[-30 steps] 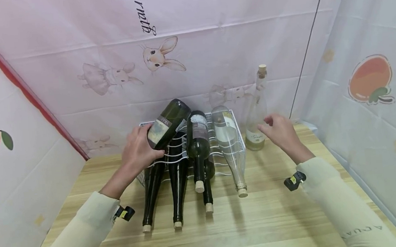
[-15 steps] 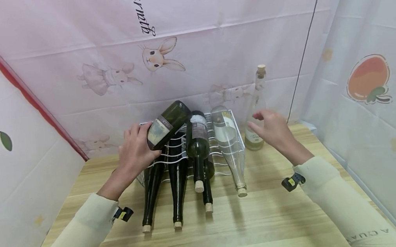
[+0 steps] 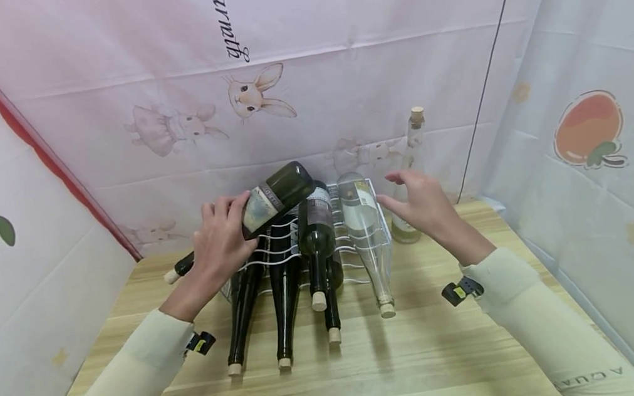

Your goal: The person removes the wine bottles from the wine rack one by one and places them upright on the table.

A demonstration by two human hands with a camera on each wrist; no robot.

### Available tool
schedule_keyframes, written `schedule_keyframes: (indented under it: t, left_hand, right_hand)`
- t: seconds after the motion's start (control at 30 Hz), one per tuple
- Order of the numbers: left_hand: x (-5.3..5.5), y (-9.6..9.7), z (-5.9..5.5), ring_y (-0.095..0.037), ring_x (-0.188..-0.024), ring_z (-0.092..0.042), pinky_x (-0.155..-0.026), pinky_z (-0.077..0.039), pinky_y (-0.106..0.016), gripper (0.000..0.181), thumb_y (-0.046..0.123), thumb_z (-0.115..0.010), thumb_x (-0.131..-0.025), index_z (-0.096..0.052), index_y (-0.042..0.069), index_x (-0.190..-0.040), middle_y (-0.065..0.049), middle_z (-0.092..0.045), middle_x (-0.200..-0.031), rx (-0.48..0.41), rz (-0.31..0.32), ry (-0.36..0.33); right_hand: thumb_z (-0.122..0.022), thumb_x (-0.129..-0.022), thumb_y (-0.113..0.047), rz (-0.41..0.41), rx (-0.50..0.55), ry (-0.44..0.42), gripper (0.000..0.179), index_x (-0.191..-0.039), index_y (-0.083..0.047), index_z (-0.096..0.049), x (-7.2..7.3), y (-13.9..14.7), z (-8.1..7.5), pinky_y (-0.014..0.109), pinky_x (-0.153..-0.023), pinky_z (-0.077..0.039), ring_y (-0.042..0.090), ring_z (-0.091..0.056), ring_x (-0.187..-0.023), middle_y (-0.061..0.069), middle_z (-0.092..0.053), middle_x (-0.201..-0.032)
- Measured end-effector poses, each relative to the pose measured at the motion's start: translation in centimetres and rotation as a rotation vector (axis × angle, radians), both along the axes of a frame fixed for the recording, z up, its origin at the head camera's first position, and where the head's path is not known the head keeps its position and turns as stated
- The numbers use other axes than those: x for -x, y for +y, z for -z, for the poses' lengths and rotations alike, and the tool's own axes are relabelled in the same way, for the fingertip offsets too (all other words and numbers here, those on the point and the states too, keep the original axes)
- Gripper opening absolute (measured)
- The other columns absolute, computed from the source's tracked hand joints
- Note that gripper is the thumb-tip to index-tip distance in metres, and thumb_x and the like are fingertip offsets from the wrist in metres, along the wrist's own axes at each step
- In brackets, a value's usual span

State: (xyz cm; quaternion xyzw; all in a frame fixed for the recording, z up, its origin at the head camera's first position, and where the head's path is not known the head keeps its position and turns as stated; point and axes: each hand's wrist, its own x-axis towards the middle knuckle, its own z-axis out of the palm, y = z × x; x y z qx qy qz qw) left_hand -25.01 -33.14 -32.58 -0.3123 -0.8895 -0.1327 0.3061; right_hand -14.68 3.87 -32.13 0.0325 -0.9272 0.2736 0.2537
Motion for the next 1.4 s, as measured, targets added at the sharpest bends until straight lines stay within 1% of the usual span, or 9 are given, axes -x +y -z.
schedule_keyframes:
  t: [0.23,0.4,0.53,0.7,0.83,1.0,1.17,1.27,1.4]
  left_hand:
    - [0.1,0.2,0.2,-0.039,-0.105,-0.051,-0.047,-0.053,-0.050,0.088,0.006,-0.085,-0.072,-0.050,0.012,-0.152,-0.016,-0.057,-0.137,0.016,0.029,0.102]
    - [0.3,0.3,0.4,-0.039,-0.104,-0.052,-0.048,-0.055,-0.052,0.085,0.005,-0.084,-0.073,-0.052,0.013,-0.151,-0.015,-0.059,-0.138,0.026,0.043,0.166]
    - [0.5,0.4,0.5,-0.038,-0.103,-0.053,-0.050,-0.056,-0.052,0.080,0.005,-0.082,-0.076,-0.053,0.014,-0.150,-0.014,-0.060,-0.138,0.056,0.052,0.225]
    - [0.5,0.5,0.6,-0.038,-0.105,-0.055,-0.059,-0.060,-0.051,0.073,0.005,-0.077,-0.080,-0.054,0.013,-0.148,-0.014,-0.060,-0.138,0.097,0.068,0.289]
    - [0.5,0.7,0.5,-0.037,-0.105,-0.057,-0.067,-0.060,-0.050,0.068,0.005,-0.075,-0.082,-0.056,0.012,-0.147,-0.014,-0.061,-0.137,0.101,0.091,0.332]
    - [0.4,1.0,0.3,-0.035,-0.103,-0.058,-0.076,-0.060,-0.048,0.057,0.004,-0.065,-0.090,-0.057,0.013,-0.146,-0.012,-0.063,-0.135,0.119,0.112,0.408]
    - [0.3,1.4,0.1,-0.036,-0.105,-0.059,-0.082,-0.060,-0.046,0.047,0.007,-0.065,-0.097,-0.059,0.014,-0.143,-0.011,-0.066,-0.132,0.138,0.127,0.489]
    - [0.1,1.6,0.0,-0.035,-0.108,-0.060,-0.084,-0.059,-0.046,0.042,0.009,-0.064,-0.100,-0.060,0.013,-0.142,-0.010,-0.066,-0.133,0.146,0.143,0.503]
    - [-0.3,1.9,-0.3,-0.035,-0.111,-0.060,-0.088,-0.058,-0.046,0.041,0.011,-0.061,-0.102,-0.058,0.014,-0.144,-0.010,-0.065,-0.136,0.177,0.154,0.495]
  right_hand:
    - [-0.082,-0.090,-0.020,-0.038,-0.014,0.046,0.052,-0.132,0.004,-0.062,0.1,-1.0,-0.8,0.061,-0.105,-0.050,0.044,-0.062,-0.124,0.026,-0.067,-0.132]
    - [-0.084,-0.087,-0.023,-0.075,-0.030,0.053,0.057,-0.133,0.002,-0.062,0.1,-2.1,-1.7,0.060,-0.106,-0.050,0.042,-0.062,-0.125,0.023,-0.067,-0.135]
    - [-0.087,-0.085,-0.025,-0.112,-0.036,0.061,0.061,-0.135,0.000,-0.061,0.2,-2.8,-2.3,0.058,-0.108,-0.050,0.040,-0.061,-0.128,0.020,-0.066,-0.138]
    - [-0.089,-0.083,-0.026,-0.160,-0.056,0.068,0.067,-0.138,-0.002,-0.059,0.3,-3.5,-2.8,0.057,-0.114,-0.047,0.039,-0.056,-0.136,0.019,-0.063,-0.142]
    - [-0.092,-0.079,-0.029,-0.199,-0.072,0.068,0.075,-0.140,-0.003,-0.058,0.3,-3.9,-3.0,0.058,-0.117,-0.044,0.039,-0.053,-0.139,0.018,-0.061,-0.144]
    - [-0.094,-0.075,-0.031,-0.232,-0.107,0.073,0.081,-0.142,-0.002,-0.057,0.3,-4.5,-3.4,0.059,-0.118,-0.043,0.039,-0.052,-0.140,0.018,-0.060,-0.146]
    - [-0.093,-0.076,-0.035,-0.262,-0.152,0.084,0.082,-0.142,-0.002,-0.057,0.4,-5.3,-4.2,0.055,-0.118,-0.044,0.037,-0.053,-0.139,0.017,-0.060,-0.146]
    - [-0.093,-0.076,-0.035,-0.272,-0.164,0.078,0.082,-0.141,-0.001,-0.057,0.3,-5.8,-4.7,0.055,-0.118,-0.045,0.037,-0.053,-0.139,0.017,-0.060,-0.146]
    - [-0.094,-0.075,-0.035,-0.281,-0.172,0.078,0.083,-0.140,0.001,-0.057,0.0,-6.1,-5.3,0.055,-0.118,-0.044,0.038,-0.053,-0.139,0.018,-0.060,-0.145]
